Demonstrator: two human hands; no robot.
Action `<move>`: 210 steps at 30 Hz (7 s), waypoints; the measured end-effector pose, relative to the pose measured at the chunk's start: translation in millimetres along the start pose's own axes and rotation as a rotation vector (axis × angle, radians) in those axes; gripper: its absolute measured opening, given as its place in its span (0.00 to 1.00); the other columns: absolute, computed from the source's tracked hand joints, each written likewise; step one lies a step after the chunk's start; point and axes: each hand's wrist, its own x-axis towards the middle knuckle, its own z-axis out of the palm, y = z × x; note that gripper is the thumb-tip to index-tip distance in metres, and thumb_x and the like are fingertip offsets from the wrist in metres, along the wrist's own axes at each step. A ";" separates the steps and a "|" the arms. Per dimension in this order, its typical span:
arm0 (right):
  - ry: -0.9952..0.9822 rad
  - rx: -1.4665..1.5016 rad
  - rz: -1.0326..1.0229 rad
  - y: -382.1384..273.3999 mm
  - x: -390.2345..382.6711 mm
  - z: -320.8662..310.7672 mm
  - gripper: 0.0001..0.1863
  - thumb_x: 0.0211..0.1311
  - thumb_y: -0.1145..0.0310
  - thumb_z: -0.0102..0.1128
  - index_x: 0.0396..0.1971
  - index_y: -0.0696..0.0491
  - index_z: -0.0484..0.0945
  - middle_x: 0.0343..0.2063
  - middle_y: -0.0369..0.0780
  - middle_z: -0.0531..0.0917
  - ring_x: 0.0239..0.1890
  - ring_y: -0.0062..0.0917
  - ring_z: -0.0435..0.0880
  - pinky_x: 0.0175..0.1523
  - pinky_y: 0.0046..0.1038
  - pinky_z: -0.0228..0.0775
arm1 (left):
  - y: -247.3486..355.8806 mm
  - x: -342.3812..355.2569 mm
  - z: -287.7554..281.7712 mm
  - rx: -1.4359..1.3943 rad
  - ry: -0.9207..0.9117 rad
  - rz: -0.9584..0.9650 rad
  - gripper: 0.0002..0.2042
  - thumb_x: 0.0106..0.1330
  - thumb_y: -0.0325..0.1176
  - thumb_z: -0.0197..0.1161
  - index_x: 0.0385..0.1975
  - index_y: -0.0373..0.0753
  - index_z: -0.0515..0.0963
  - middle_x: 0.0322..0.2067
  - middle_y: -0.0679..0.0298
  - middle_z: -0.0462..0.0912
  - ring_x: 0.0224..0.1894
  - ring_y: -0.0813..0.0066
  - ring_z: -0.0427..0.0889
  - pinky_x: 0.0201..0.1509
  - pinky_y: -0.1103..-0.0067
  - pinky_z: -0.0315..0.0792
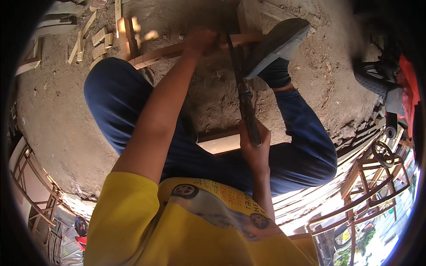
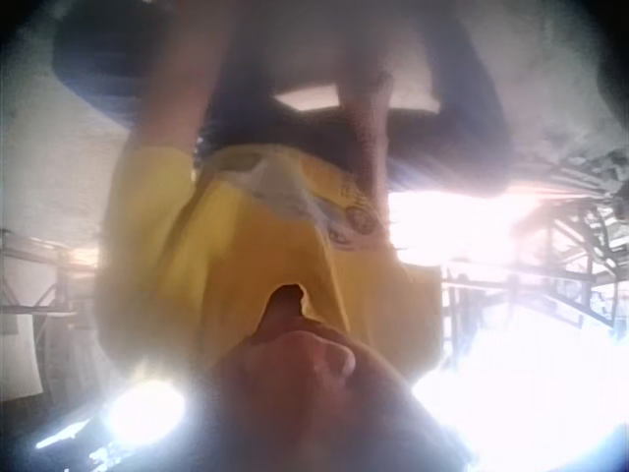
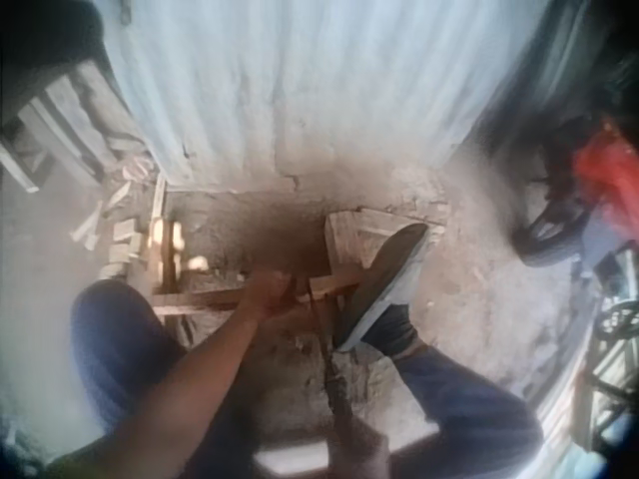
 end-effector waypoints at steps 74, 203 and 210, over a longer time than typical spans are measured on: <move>0.119 0.054 -0.004 -4.2 -21.9 8.8 0.08 0.60 0.76 0.57 0.23 0.60 0.72 0.13 0.32 0.69 0.19 0.10 0.64 0.22 0.23 0.57 | 8.0 0.7 1.2 0.004 0.056 0.064 0.13 0.55 0.39 0.61 0.38 0.41 0.81 0.38 0.52 0.83 0.42 0.55 0.82 0.46 0.64 0.77; 0.039 -0.128 -0.087 -21.5 -48.4 -3.6 0.06 0.60 0.78 0.55 0.24 0.61 0.71 0.11 0.38 0.71 0.15 0.13 0.69 0.20 0.26 0.58 | -23.7 17.6 40.5 -0.007 0.199 0.132 0.11 0.57 0.37 0.60 0.36 0.38 0.80 0.36 0.51 0.82 0.42 0.52 0.81 0.45 0.63 0.76; 0.052 -0.058 -0.034 -11.8 -25.8 13.2 0.08 0.60 0.77 0.56 0.21 0.60 0.70 0.11 0.37 0.68 0.17 0.13 0.63 0.21 0.25 0.57 | -34.1 23.2 34.1 0.109 0.122 0.147 0.12 0.58 0.37 0.59 0.38 0.39 0.79 0.37 0.53 0.82 0.43 0.53 0.81 0.45 0.64 0.76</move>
